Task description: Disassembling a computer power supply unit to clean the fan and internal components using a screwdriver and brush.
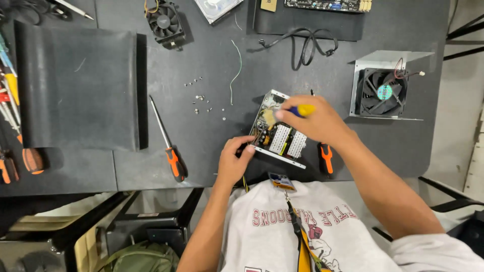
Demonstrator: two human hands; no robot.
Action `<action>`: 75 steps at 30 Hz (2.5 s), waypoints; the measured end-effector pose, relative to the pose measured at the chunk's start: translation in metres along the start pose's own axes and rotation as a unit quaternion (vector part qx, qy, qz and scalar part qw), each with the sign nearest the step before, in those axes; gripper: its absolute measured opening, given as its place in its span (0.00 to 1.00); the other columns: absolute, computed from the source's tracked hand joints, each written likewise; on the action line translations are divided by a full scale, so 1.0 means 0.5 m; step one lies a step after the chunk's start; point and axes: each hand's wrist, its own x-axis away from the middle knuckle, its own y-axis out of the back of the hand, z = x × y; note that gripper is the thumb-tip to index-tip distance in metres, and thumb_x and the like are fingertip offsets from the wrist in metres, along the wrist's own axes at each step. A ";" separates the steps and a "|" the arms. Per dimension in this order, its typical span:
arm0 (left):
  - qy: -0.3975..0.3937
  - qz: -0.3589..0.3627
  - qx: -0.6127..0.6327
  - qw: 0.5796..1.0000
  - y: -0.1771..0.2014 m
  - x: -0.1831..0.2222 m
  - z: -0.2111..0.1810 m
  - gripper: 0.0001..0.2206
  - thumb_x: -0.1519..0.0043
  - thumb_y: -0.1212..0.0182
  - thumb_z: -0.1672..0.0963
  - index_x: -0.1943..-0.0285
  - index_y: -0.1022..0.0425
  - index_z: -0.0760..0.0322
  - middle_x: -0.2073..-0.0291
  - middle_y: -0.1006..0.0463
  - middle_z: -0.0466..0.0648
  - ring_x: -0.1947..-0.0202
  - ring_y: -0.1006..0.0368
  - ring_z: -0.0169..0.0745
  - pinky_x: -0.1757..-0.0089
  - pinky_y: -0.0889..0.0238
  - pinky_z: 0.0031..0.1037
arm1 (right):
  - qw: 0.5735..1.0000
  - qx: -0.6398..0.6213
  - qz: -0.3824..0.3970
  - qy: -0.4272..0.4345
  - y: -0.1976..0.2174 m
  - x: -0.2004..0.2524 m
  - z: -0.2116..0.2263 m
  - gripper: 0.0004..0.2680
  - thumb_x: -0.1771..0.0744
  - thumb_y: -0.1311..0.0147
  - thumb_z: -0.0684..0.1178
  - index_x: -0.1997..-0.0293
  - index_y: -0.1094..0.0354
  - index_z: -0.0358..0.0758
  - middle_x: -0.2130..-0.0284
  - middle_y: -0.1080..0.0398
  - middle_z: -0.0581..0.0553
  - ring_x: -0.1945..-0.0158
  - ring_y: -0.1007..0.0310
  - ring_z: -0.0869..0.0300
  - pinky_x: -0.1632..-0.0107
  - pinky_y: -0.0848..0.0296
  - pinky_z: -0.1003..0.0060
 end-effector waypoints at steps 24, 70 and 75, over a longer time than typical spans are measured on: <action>-0.405 -0.097 -0.197 0.887 0.031 0.144 -0.092 0.04 0.32 0.44 0.62 0.52 0.26 0.65 0.49 0.24 0.62 0.42 0.25 0.64 0.50 0.20 0.42 | 0.886 -0.266 -0.372 0.078 0.029 0.380 -0.107 0.11 0.30 0.46 0.56 0.59 0.34 0.38 0.74 0.37 0.42 0.72 0.31 0.56 0.63 0.18 0.61; 0.032 -0.071 -0.051 0.996 -0.009 0.091 -0.004 0.10 0.40 0.29 0.59 0.52 0.22 0.65 0.50 0.18 0.59 0.47 0.22 0.57 0.49 0.25 0.40 | 0.972 0.029 -0.203 -0.118 -0.040 0.231 -0.192 0.11 0.30 0.44 0.47 0.75 0.31 0.45 0.88 0.35 0.49 0.79 0.40 0.63 0.70 0.37 0.68; 0.009 -0.065 -0.049 0.997 -0.003 0.092 -0.013 0.10 0.39 0.29 0.59 0.51 0.22 0.67 0.52 0.19 0.60 0.47 0.22 0.59 0.50 0.25 0.39 | 0.958 0.036 -0.254 -0.127 -0.066 0.206 -0.240 0.09 0.30 0.44 0.48 0.72 0.29 0.47 0.86 0.34 0.47 0.78 0.37 0.61 0.71 0.37 0.66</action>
